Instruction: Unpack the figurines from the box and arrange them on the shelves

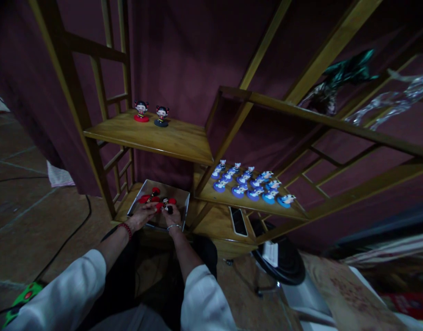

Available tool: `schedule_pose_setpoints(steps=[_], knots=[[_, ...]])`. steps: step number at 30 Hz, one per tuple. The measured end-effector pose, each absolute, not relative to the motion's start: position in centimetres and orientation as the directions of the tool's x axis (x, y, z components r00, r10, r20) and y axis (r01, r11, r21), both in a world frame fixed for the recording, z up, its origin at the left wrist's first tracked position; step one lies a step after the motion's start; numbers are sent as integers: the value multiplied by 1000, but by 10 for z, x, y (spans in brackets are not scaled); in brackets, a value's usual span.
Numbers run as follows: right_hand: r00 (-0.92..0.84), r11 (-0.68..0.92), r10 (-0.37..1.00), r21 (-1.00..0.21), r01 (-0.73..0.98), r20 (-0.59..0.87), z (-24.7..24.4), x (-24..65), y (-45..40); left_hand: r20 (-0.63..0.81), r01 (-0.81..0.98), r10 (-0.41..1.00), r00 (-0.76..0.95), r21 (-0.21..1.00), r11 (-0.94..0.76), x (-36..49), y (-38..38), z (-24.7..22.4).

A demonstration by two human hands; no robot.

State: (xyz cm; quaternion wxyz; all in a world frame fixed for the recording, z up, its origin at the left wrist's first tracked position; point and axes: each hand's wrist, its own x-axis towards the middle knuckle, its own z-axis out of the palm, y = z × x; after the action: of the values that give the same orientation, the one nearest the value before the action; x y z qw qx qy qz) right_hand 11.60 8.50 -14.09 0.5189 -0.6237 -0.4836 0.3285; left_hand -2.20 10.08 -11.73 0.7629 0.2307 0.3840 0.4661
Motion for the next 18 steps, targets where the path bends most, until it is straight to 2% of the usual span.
schedule_pose_setpoints(steps=[10,18], knots=[[296,25,945,-935,355,138,-103,109,86,-200,-707,933,300,610,358,-26,100,-106],[272,59,946,-917,395,178,-81,99,80,-173,-707,936,305,617,344,-35,100,-98]])
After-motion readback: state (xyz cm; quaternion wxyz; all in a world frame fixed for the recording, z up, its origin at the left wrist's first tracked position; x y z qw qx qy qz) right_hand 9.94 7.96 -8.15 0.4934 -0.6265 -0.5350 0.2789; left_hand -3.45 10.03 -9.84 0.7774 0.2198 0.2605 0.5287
